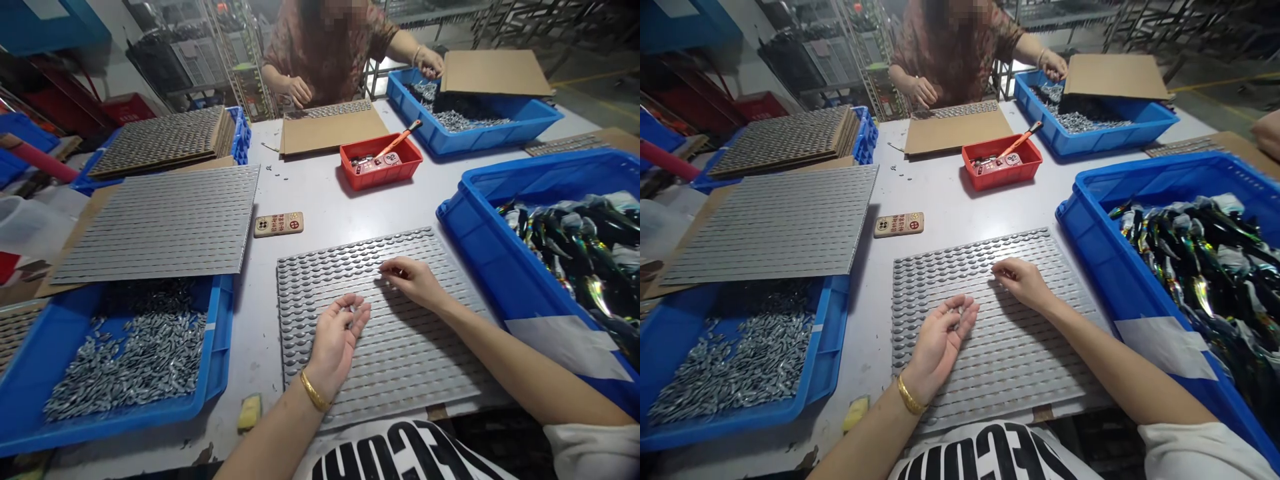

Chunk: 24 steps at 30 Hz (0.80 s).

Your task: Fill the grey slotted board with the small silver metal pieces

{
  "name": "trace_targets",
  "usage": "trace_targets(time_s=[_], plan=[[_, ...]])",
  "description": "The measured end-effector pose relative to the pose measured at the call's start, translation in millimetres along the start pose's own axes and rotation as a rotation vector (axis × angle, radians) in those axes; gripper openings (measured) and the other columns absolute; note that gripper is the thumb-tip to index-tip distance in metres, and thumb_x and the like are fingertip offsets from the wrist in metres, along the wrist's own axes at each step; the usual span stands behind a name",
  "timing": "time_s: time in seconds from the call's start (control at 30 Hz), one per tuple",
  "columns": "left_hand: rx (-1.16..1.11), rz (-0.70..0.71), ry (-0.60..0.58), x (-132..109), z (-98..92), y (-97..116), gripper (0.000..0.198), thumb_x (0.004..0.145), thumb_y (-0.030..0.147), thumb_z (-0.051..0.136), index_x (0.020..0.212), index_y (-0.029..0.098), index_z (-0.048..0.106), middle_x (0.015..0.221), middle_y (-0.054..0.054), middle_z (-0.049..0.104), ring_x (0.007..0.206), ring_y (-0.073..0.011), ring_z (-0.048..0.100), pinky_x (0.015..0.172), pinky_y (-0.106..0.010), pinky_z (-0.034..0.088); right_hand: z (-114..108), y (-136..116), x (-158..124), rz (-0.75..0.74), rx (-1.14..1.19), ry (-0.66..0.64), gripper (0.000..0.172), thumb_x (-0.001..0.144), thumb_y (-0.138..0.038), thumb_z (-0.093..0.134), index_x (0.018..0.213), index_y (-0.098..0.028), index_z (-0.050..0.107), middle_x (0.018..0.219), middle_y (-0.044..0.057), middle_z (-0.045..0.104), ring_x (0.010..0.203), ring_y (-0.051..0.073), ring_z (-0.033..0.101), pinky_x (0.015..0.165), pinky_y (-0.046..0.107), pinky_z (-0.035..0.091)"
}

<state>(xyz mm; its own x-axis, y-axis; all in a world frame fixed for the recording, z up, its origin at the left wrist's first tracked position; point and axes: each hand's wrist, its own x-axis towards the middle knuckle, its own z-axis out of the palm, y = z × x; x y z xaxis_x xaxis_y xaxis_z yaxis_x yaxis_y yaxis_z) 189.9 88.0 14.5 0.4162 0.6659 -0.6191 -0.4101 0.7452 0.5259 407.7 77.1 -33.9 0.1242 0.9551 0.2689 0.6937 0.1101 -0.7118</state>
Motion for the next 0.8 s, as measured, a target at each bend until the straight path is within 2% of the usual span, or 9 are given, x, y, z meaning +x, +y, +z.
trace_targets(time_s=[0.1,0.3,0.53,0.8], plan=[[0.029,-0.054,-0.021,-3.0,-3.5,-5.5,0.022,0.077,0.004,0.061,0.097,0.011,0.058,0.109,-0.017,0.066,0.104,-0.0251,0.065,0.094,-0.034,0.05,5.4,9.4,8.3,-0.009,-0.045,-0.029,0.01,0.086,-0.022,0.055,0.087,-0.02,0.065,0.08,0.002,0.065,0.067,0.014,0.057,0.062,0.026,0.045],[0.071,-0.049,-0.009,-3.4,-8.2,-7.5,0.023,0.078,0.012,0.067,0.098,0.012,0.057,0.108,-0.016,0.067,0.1,-0.0241,0.067,0.091,-0.032,0.052,8.1,16.2,13.8,-0.028,-0.136,-0.071,0.013,0.085,-0.019,0.053,0.084,-0.02,0.066,0.083,0.004,0.062,0.072,0.016,0.057,0.066,0.027,0.044],[0.007,-0.028,0.005,-4.3,-12.9,-1.4,0.024,0.077,0.003,0.063,0.098,0.012,0.059,0.107,-0.014,0.067,0.106,-0.0243,0.064,0.097,-0.034,0.05,4.7,19.5,14.9,-0.056,-0.204,-0.111,0.014,0.083,-0.016,0.052,0.083,-0.02,0.066,0.084,0.004,0.059,0.073,0.015,0.056,0.065,0.025,0.043],[0.036,0.008,0.018,-12.4,-21.0,3.8,0.024,0.077,0.013,0.068,0.099,0.014,0.058,0.102,-0.012,0.069,0.09,-0.0185,0.069,0.085,-0.028,0.055,1.9,15.8,14.4,-0.073,-0.282,-0.126,0.016,0.086,-0.018,0.049,0.086,-0.02,0.065,0.085,0.005,0.059,0.072,0.016,0.056,0.066,0.027,0.044]])
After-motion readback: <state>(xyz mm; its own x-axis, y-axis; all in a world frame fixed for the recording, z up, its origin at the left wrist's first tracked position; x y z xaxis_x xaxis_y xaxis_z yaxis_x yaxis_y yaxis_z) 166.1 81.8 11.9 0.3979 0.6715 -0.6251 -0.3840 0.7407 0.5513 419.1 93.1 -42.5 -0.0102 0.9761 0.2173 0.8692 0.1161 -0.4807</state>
